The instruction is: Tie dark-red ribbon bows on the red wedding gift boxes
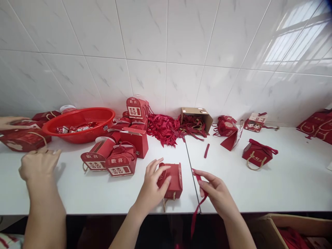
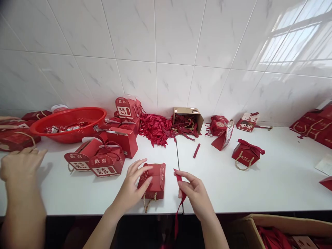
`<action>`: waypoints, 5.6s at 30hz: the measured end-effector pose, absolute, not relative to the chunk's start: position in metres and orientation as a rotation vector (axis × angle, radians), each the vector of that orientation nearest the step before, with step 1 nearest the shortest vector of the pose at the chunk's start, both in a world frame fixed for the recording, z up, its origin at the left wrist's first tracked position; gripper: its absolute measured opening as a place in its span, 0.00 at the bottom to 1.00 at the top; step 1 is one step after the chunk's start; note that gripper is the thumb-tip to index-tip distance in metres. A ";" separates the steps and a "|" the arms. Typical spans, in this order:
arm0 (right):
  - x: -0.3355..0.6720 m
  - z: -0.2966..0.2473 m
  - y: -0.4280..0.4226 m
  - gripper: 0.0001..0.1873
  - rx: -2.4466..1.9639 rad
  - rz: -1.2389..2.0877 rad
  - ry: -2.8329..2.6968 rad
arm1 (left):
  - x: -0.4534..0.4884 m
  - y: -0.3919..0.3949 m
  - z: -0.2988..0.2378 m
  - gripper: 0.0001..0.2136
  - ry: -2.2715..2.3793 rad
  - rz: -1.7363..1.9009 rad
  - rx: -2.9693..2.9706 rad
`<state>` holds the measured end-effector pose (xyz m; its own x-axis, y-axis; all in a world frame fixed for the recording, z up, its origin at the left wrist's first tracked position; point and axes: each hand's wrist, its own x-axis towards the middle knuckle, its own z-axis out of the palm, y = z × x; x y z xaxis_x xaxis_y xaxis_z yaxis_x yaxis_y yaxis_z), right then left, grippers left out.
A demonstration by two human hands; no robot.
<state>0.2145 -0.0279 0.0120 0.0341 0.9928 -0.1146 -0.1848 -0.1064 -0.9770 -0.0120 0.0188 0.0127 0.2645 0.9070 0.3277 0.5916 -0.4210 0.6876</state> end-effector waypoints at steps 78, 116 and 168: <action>0.121 0.024 0.024 0.11 -1.496 0.391 -1.676 | -0.029 0.001 -0.014 0.22 1.244 1.348 1.188; 0.184 -0.043 -0.029 0.16 -1.327 0.932 -1.302 | -0.069 0.018 -0.023 0.16 1.951 1.225 1.791; 0.232 -0.071 0.002 0.10 -1.168 -0.242 -1.713 | -0.037 0.024 -0.031 0.22 1.360 0.929 1.276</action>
<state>0.2324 0.0020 -0.0708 -0.0258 0.5854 0.8104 0.7867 0.5120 -0.3448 -0.0370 0.0239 -0.0306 0.0687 0.9845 -0.1613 0.2070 0.1441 0.9677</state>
